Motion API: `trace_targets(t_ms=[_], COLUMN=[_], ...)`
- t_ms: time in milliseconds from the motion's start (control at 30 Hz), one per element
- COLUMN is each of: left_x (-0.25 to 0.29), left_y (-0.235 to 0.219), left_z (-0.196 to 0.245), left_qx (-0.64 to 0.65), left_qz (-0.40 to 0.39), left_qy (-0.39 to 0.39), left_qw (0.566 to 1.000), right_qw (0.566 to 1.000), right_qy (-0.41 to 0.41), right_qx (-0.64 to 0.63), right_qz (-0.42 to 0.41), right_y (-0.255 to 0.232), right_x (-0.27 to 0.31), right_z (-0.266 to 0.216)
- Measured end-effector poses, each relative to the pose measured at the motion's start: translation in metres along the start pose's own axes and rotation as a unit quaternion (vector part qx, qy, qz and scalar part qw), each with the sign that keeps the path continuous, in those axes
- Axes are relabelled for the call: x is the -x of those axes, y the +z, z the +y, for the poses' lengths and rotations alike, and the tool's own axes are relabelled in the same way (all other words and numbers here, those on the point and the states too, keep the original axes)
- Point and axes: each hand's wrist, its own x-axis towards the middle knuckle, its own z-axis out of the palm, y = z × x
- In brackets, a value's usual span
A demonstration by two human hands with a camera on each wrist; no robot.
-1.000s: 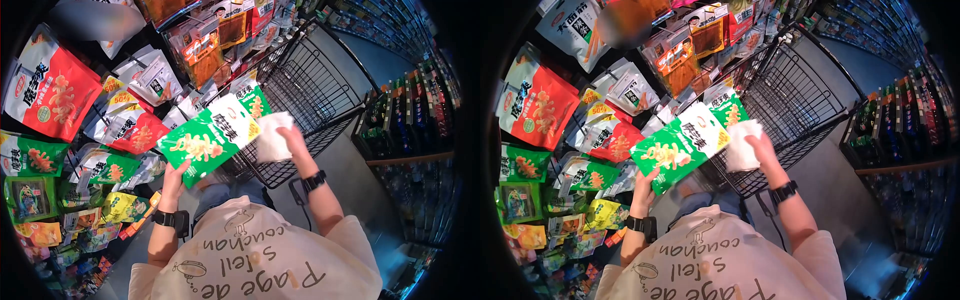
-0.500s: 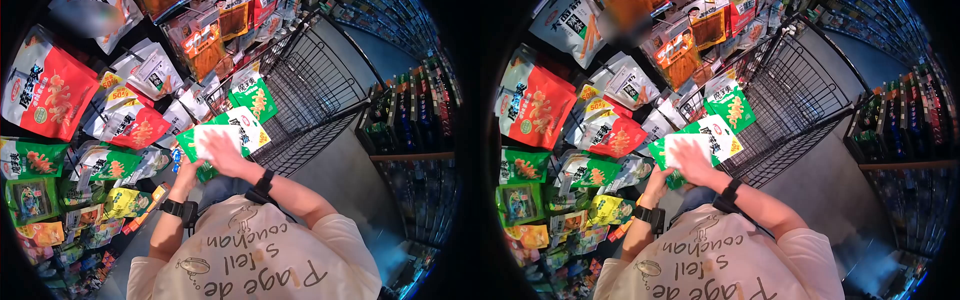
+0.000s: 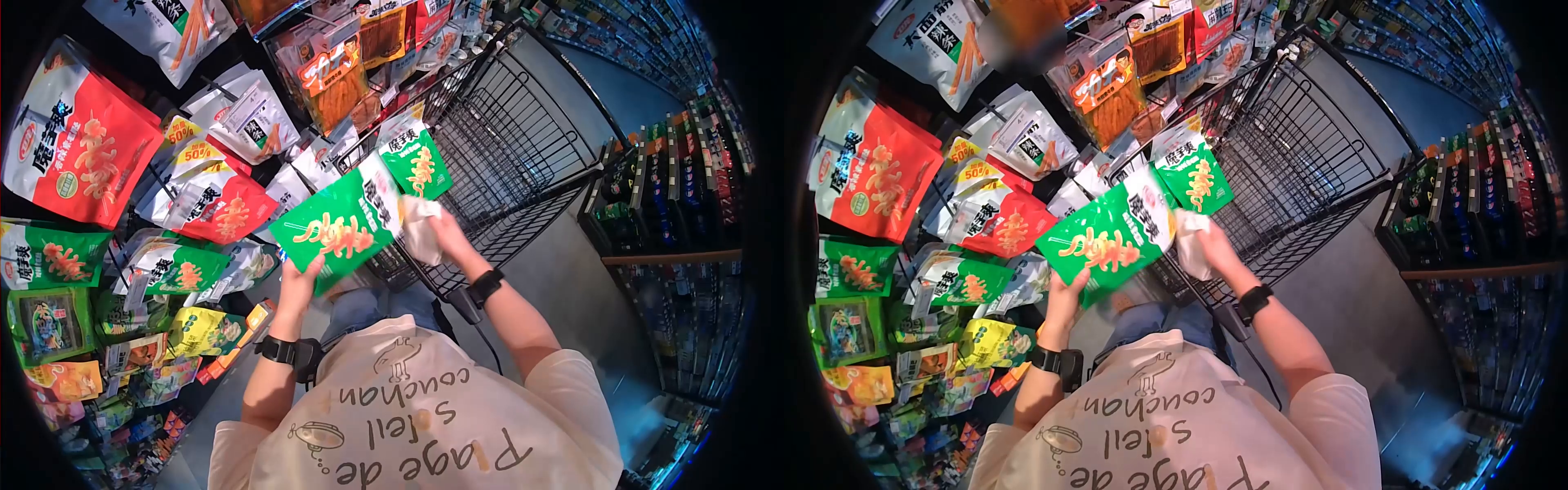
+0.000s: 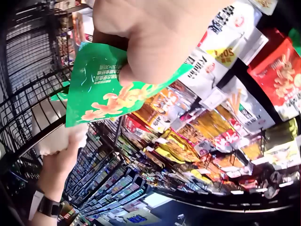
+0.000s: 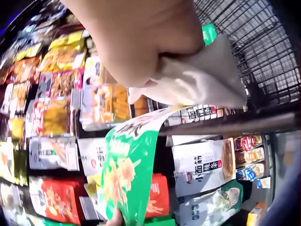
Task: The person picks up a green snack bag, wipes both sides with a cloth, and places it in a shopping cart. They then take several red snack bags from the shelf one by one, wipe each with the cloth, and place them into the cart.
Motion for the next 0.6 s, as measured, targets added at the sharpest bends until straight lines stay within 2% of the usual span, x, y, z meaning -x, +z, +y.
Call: trace_targets(t_ms=[33, 67, 100, 133, 167, 200, 267, 300, 333, 367, 400, 433, 500, 533, 600], left_x=[0.003, 0.003, -0.003, -0.003, -0.002, -0.003, -0.003, -0.002, -0.003, -0.004, -0.004, -0.005, -0.003, -0.001, 0.003], left_y=[-0.001, 0.001, 0.011, 0.01, 0.009, 0.009, 0.008, 0.006, 0.003, -0.006, -0.012, -0.017, -0.01, -0.007, -0.004], left_z=[0.013, 0.023, 0.028, 0.028, 0.028, 0.028, 0.016, 0.01, 0.002, -0.007, -0.012, -0.014, -0.009, -0.005, 0.002], left_qx=[-0.152, -0.301, -0.367, -0.368, -0.474, -0.57, -0.58, -0.581, -0.581, -0.61, -0.608, -0.607, -0.582, -0.582, -0.569], left_qz=[-0.005, -0.01, -0.035, -0.036, -0.067, -0.097, -0.119, -0.123, -0.127, -0.095, -0.101, -0.104, -0.105, -0.103, -0.092], left_qy=[0.042, 0.083, 0.285, 0.285, 0.343, 0.396, 0.405, 0.403, 0.402, 0.415, 0.417, 0.413, 0.419, 0.421, 0.423], left_qw=[0.987, 0.95, 0.885, 0.885, 0.808, 0.714, 0.697, 0.697, 0.696, 0.669, 0.667, 0.671, 0.689, 0.689, 0.699], right_qw=[0.994, 0.985, 0.979, 0.969, 0.969, 0.978, 0.971, 0.949, 0.904, 0.871, 0.83, 0.831, 0.829, 0.856, 0.923], right_qy=[0.043, 0.053, 0.019, -0.013, -0.013, -0.083, -0.218, -0.29, -0.353, -0.367, -0.378, -0.377, -0.37, -0.326, -0.281], right_qx=[-0.093, -0.129, -0.154, -0.181, -0.182, -0.154, -0.094, 0.111, 0.197, 0.258, 0.316, 0.317, 0.388, 0.389, 0.247], right_qz=[0.045, 0.1, 0.133, 0.166, 0.168, 0.111, 0.0, -0.063, -0.139, -0.201, -0.263, -0.259, -0.159, -0.101, -0.09], right_y=[-0.008, -0.02, -0.023, -0.024, -0.02, -0.009, 0.019, 0.03, 0.051, 0.071, 0.083, 0.083, 0.083, 0.073, 0.048], right_x=[0.005, 0.004, 0.007, 0.013, 0.022, 0.032, 0.047, 0.047, 0.052, 0.061, 0.067, 0.064, 0.048, 0.033, 0.015], right_z=[-0.009, -0.012, -0.025, -0.044, -0.064, -0.088, -0.116, -0.104, -0.103, -0.1, -0.097, -0.09, -0.061, -0.042, -0.044])
